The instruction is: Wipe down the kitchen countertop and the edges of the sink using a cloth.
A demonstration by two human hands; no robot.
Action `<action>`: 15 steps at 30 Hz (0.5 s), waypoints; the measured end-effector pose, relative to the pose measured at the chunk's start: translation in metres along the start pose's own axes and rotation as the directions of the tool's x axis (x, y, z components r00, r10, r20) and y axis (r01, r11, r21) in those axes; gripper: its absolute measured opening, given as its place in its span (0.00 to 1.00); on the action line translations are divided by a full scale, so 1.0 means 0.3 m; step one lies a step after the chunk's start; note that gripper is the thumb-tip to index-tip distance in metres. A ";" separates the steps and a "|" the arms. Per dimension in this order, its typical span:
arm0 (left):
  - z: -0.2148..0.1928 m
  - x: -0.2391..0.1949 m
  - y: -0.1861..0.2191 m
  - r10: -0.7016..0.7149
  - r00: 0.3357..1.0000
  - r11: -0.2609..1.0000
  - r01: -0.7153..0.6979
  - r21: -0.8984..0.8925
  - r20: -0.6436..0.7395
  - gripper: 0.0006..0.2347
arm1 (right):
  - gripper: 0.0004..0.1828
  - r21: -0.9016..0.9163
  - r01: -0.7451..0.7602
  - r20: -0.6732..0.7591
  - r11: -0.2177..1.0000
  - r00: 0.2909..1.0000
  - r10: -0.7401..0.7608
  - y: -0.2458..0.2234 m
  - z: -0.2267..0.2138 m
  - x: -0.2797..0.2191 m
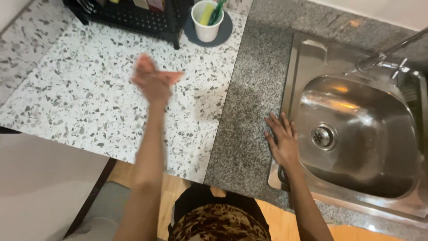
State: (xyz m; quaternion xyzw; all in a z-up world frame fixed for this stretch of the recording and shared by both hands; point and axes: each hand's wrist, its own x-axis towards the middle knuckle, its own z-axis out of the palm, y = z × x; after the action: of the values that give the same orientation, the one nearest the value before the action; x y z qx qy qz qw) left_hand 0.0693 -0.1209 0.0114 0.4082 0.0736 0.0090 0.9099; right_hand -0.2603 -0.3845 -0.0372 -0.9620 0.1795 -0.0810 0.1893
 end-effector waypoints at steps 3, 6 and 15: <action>-0.158 0.064 -0.360 0.267 0.726 -0.122 -0.627 0.770 0.633 0.47 | 0.27 -0.017 0.007 0.009 1.000 1.000 -0.007 0.013 0.007 0.000; -0.120 -0.163 -0.418 0.203 0.611 -0.173 -0.747 0.642 0.765 0.30 | 0.26 -0.012 0.025 0.004 1.000 1.000 -0.025 0.020 0.011 -0.001; -0.187 -0.546 -0.129 -0.159 0.416 -0.205 -0.901 0.382 0.895 0.37 | 0.28 0.016 0.047 -0.007 0.999 0.999 -0.047 0.023 0.006 -0.011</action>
State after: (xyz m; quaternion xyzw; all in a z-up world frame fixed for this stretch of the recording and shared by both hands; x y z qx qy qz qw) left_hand -0.1022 -0.1174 -0.0335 0.8521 -0.4648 0.1360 0.1985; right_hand -0.2651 -0.3886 -0.0420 -0.9641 0.1568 -0.0899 0.1947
